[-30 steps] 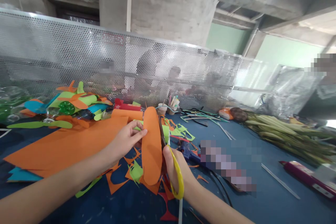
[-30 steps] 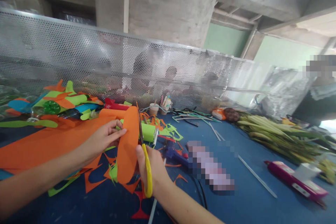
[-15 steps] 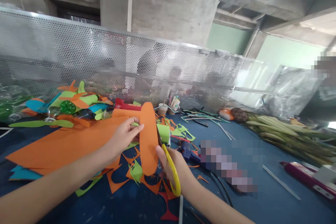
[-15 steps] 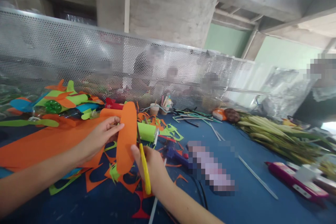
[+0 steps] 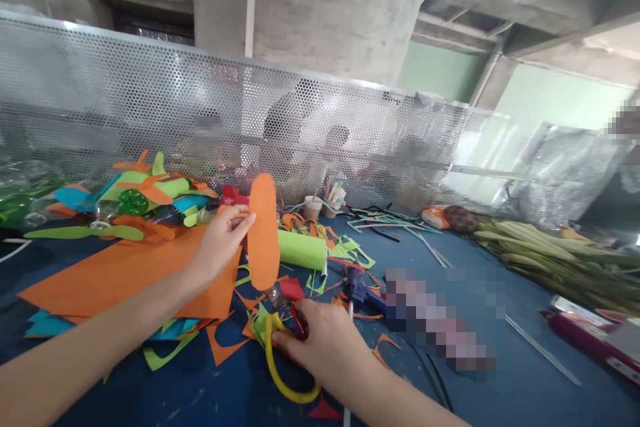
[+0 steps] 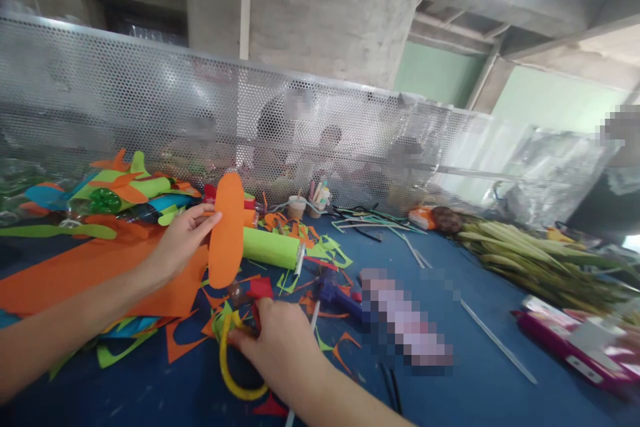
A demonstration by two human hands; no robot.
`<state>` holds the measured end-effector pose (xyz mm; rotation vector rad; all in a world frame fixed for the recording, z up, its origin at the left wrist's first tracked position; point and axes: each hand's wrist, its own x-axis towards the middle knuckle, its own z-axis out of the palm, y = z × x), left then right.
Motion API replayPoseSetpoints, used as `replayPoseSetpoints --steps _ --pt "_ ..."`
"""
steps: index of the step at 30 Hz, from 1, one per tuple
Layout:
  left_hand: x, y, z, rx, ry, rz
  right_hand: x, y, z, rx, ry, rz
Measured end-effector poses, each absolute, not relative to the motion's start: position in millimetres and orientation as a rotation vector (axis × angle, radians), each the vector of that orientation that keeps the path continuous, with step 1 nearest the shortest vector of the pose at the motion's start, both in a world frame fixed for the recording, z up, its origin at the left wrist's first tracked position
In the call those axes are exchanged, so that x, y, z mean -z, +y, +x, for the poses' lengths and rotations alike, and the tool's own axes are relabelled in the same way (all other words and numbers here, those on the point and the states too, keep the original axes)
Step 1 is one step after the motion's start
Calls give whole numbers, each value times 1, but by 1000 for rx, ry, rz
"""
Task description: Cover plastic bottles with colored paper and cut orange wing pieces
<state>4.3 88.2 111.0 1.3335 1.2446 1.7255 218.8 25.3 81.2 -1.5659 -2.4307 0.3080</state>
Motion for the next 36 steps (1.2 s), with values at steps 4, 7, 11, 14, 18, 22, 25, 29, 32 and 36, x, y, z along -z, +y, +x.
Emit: replayPoseSetpoints --steps 4,7,11,14,18,22,25,29,32,36 --pt "-106 82 15 -1613 1237 1364 -82 25 219 -224 -2497 -1421" --pt "-102 77 22 -1525 1200 1363 -81 30 223 -247 -2339 -1253" --pt "-98 72 30 -1402 1131 1362 -83 43 232 -346 -2108 -1004" --pt "-97 68 35 -1332 1090 1373 -85 50 237 -412 -2098 -796" --pt "-98 62 40 -1231 1017 1407 -85 57 237 -654 -1863 -793" --pt "-99 57 43 -1166 938 1421 -82 67 234 -838 -1573 -806" --pt "-96 55 45 -1121 879 1412 -80 73 233 -981 -1510 -791" --pt "-90 55 48 -1114 828 1333 -82 74 235 -996 -1504 -830" --pt "-91 53 50 -1115 797 1287 -85 72 235 -985 -1481 -811" --pt "-94 48 52 -1086 837 1392 -87 70 234 -988 -1451 -781"
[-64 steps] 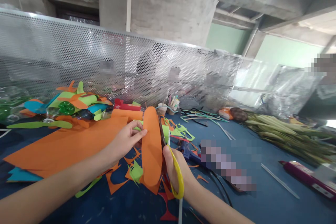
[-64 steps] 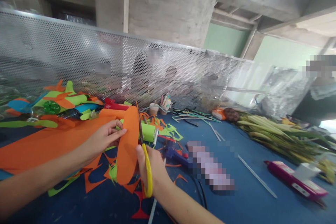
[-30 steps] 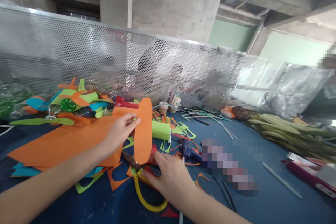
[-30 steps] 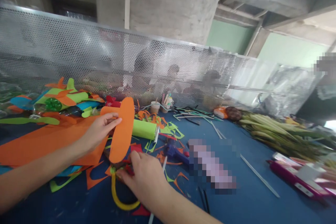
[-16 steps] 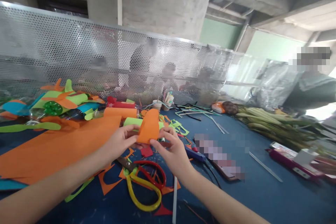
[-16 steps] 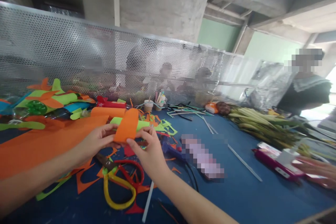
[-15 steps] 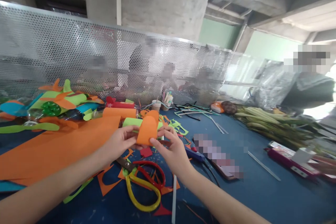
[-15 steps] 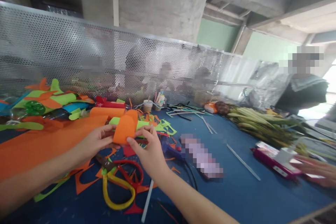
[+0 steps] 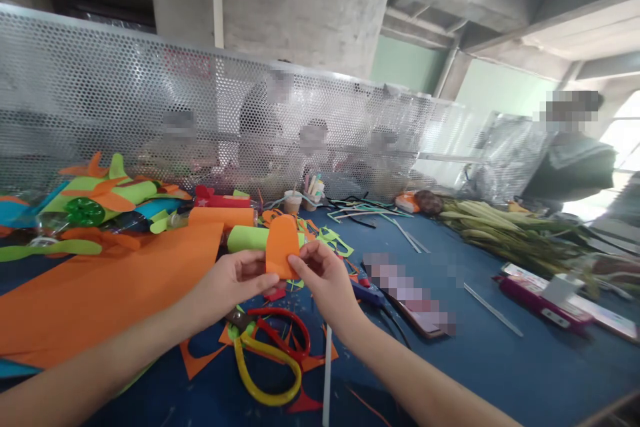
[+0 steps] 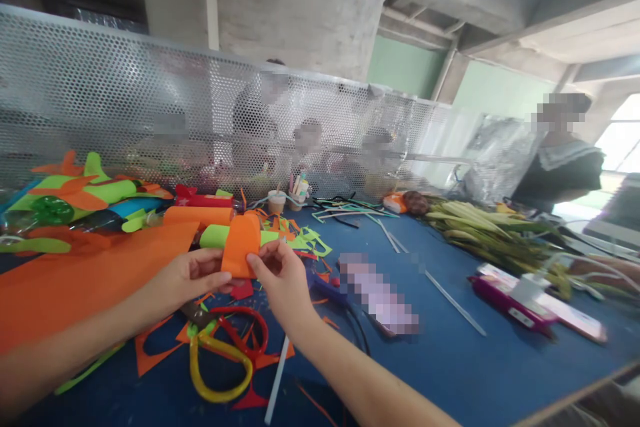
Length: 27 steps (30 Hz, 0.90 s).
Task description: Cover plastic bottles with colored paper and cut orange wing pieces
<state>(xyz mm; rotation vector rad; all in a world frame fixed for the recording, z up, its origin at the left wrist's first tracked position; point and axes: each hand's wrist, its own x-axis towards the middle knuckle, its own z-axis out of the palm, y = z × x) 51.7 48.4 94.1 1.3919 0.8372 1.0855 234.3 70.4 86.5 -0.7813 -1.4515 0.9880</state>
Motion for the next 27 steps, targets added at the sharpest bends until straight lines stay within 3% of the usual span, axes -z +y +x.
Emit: replayPoseSetpoints --steps 27 --pt "-86 54 52 -1126 922 1366 -82 65 232 -912 -1475 -790"
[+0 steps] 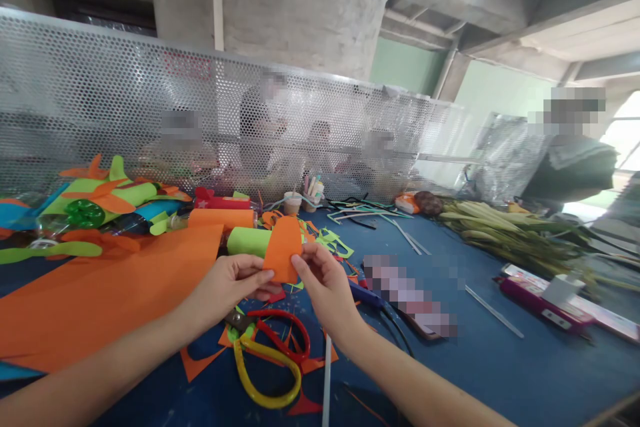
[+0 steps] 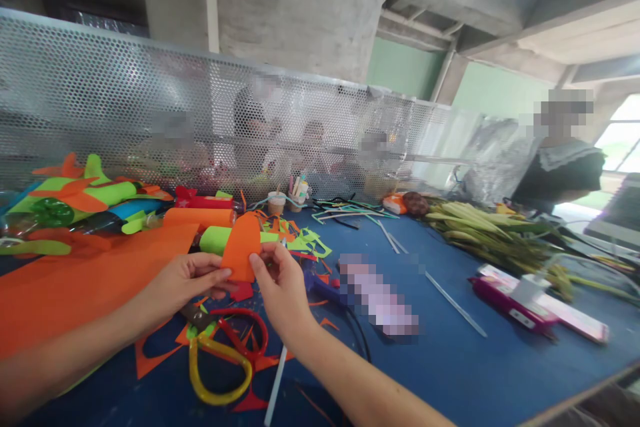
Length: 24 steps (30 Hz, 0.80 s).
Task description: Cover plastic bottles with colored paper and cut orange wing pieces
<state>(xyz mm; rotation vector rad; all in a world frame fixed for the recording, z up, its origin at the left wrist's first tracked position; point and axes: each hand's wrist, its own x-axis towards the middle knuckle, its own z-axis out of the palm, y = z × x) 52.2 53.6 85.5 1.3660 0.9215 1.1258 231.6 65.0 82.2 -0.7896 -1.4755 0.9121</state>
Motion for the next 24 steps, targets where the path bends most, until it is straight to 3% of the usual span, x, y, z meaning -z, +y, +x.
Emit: replayPoseSetpoints --steps 8,16,24 --pt "-88 53 53 -1142 948 1370 -82 67 233 -900 -1499 -792" --pt "-86 50 53 -1213 931 1473 -69 61 223 -1272 -1531 -685" --pt "-89 42 58 -1289 995 1446 -69 57 222 -1231 -1497 -732"
